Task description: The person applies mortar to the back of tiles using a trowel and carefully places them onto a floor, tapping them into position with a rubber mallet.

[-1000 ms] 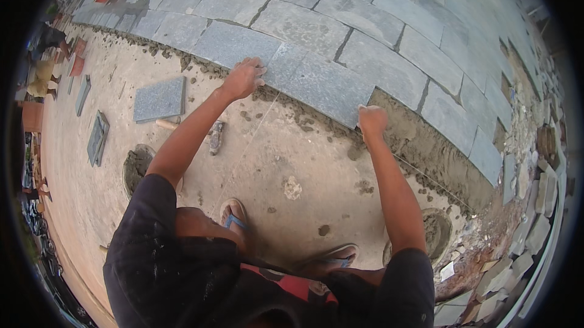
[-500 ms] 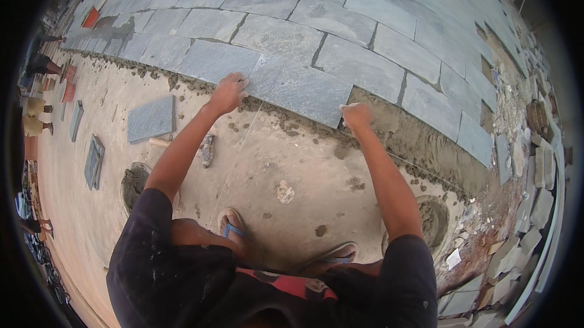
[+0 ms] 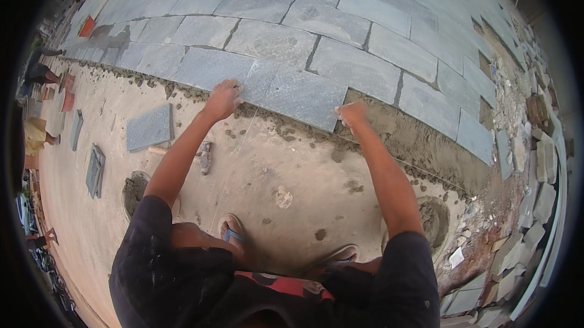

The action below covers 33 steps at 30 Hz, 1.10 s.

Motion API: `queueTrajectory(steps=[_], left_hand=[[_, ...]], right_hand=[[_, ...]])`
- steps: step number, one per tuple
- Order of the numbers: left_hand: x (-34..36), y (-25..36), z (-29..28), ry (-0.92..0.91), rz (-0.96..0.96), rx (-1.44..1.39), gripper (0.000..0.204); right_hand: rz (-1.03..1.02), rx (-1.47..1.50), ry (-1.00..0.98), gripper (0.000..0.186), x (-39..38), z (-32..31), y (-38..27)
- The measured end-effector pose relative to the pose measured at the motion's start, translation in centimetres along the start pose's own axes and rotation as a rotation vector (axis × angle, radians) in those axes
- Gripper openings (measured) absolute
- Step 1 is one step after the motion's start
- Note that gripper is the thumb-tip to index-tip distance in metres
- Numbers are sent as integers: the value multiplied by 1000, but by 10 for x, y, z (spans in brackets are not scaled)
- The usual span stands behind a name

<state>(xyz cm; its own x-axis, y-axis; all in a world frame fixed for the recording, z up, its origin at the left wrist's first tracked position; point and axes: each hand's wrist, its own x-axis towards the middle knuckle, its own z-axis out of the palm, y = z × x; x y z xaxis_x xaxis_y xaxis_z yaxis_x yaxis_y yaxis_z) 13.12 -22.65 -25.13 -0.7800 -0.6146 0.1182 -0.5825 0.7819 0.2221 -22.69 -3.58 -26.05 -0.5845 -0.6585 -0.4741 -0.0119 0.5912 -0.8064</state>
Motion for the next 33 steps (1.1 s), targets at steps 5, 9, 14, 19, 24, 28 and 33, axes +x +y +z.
queueTrajectory(steps=[5, 9, 14, 19, 24, 28, 33], left_hand=[[-12, -1, 2, 50, -13, 87, 44], [-45, -20, 4, 215, -178, -38, 45], [-153, -75, 14, 10, -512, 62, 39], [-195, -80, 18, -513, -460, 151, 35], [-198, -63, 33, -557, -357, 217, 48], [-200, -63, 26, -461, -324, 130, 49], [-205, -61, 0, -158, -265, 38, 40]], right_hand=[[-30, -106, -24, 16, 4, -2, -3], [-184, -163, 79, 15, -17, -2, 4], [-349, -212, -32, 25, -51, -16, -10], [-376, -253, -90, 26, -69, -21, -17], [-485, -415, -164, 27, -76, -5, -17], [-552, -471, -168, 25, -109, 2, -32], [-600, -435, -283, 23, -138, 10, -42]])
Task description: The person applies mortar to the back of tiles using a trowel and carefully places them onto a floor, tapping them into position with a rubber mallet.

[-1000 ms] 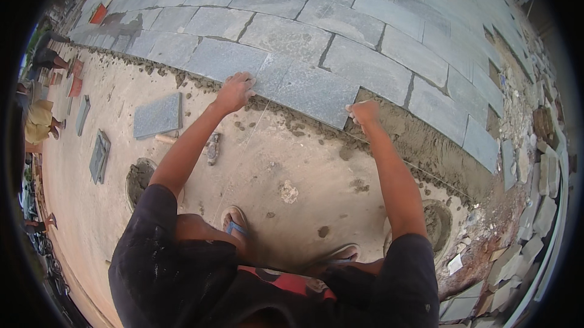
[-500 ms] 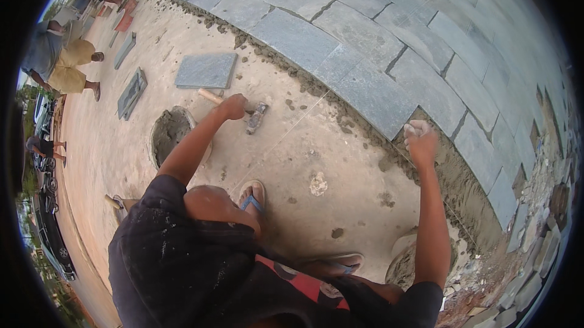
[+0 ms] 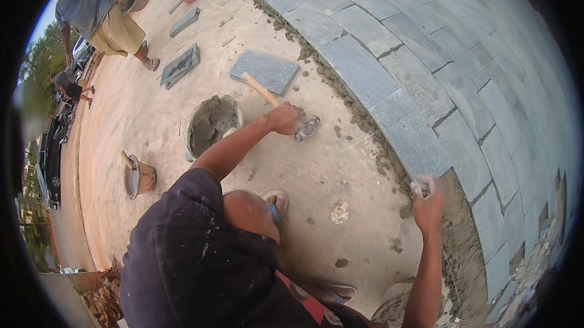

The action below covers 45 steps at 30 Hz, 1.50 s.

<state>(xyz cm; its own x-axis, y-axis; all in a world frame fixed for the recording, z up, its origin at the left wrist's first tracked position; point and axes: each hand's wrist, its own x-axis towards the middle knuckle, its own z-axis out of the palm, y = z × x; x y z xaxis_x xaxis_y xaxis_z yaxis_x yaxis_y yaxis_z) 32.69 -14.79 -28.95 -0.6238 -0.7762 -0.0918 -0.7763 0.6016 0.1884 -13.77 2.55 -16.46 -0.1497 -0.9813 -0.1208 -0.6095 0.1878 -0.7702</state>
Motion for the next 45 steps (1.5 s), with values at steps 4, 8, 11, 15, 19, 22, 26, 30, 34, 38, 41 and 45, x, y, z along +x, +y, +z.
queueTrajectory(steps=[4, 8, 11, 15, 19, 22, 26, 30, 34, 38, 41, 45], left_hand=[[12, 18, -60, 75, -111, -146, 30], [4, 26, -108, 276, -47, -270, 27], [-12, 29, -129, 256, -36, -276, 24], [-14, 56, -146, 154, -17, -358, 21], [17, 125, -168, 52, 181, -629, 23], [48, 189, -181, 29, 430, -727, 24], [87, 256, -198, -172, 618, -718, 23], [119, 294, -198, 360, 833, -578, 40], [152, 274, -160, 261, 603, -388, 80], [184, 258, -80, -56, 546, -21, 122], [209, 260, -53, -109, 529, 165, 140], [237, 268, -37, -235, 421, 220, 153]], right_hand=[[-70, 7, -36, 21, -12, 1, -39], [-111, 35, -60, 22, -20, 4, -74], [-124, 61, -75, 25, -25, 1, -86], [-153, 65, -72, 49, -21, -6, -91], [-329, -172, -130, 87, -26, -10, -120], [-510, -114, -58, 83, -31, 5, -118], [-337, 118, 125, 64, -44, -5, -113], [-305, 39, 401, 47, -61, -57, -106], [-242, -69, 640, 42, -70, -109, -94], [-189, -176, 659, 44, -77, -137, -82], [-153, -152, 619, 45, -76, -139, -76], [-123, -142, 596, 47, -72, -136, -76]])
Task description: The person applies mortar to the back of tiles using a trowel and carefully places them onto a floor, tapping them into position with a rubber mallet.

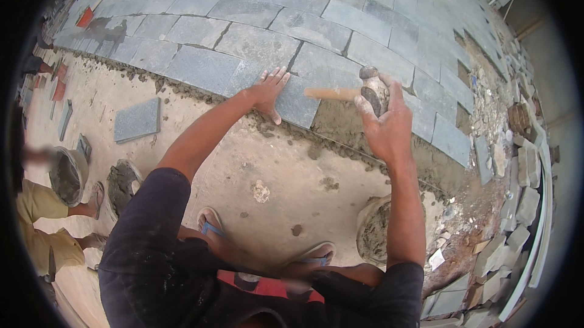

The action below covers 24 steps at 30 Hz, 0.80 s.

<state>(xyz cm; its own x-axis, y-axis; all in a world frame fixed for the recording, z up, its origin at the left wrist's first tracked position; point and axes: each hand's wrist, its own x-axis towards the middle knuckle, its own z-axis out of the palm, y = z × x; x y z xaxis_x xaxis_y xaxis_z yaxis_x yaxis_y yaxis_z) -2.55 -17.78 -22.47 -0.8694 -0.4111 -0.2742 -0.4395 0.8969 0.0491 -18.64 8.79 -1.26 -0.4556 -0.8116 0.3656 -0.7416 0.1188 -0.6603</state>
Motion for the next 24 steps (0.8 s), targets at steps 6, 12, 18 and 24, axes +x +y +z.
queueTrajectory(steps=[6, 12, 18, 24], left_hand=[[7, -10, 8, 56, 30, -16, 161], [5, -13, 22, 143, 44, -29, 157], [5, -14, 24, 155, 40, 38, 155], [1, -17, 32, 288, 71, 27, 147]], right_hand=[[-100, -104, -59, 49, 8, 27, 16], [-67, -86, -70, 48, 24, 35, 0], [-75, -109, -149, 47, 33, 47, 10], [-129, -140, -50, 48, 29, 32, 7]])
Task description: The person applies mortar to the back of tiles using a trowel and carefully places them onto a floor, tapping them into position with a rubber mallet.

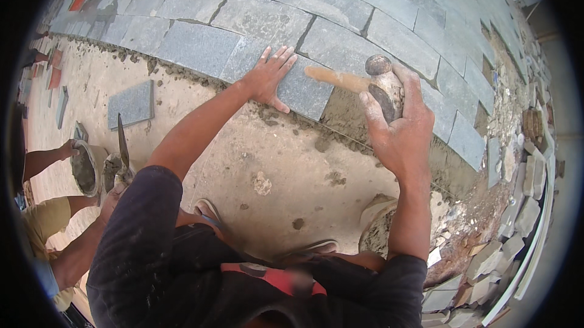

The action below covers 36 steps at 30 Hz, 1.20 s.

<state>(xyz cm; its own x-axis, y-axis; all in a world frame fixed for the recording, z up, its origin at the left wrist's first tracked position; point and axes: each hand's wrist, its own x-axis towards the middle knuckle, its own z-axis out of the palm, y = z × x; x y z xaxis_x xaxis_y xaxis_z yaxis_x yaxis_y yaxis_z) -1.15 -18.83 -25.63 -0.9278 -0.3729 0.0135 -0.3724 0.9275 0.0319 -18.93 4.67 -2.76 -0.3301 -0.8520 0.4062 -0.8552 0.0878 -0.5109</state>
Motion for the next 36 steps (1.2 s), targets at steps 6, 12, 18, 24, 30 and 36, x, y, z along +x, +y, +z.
queueTrajectory(steps=[6, 12, 18, 24, 30, 36], left_hand=[[0, 0, -2, 29, 27, -36, 144], [-4, 0, 1, 42, 29, -14, 140], [-7, -4, -2, 26, 38, -10, 143], [-10, -3, -1, 64, 37, -6, 141], [-14, -8, 4, 88, 26, -91, 140], [-14, -5, -9, 7, 3, -203, 138]], right_hand=[[54, 9, -79, 49, -2, 12, -4], [-7, -39, -60, 47, -4, 13, -12], [66, -50, -125, 49, 2, 21, -12], [4, -121, -72, 48, 13, 19, -31], [-196, -46, 9, 49, 42, 41, -73], [-237, 80, -109, 50, 66, 99, -92]])
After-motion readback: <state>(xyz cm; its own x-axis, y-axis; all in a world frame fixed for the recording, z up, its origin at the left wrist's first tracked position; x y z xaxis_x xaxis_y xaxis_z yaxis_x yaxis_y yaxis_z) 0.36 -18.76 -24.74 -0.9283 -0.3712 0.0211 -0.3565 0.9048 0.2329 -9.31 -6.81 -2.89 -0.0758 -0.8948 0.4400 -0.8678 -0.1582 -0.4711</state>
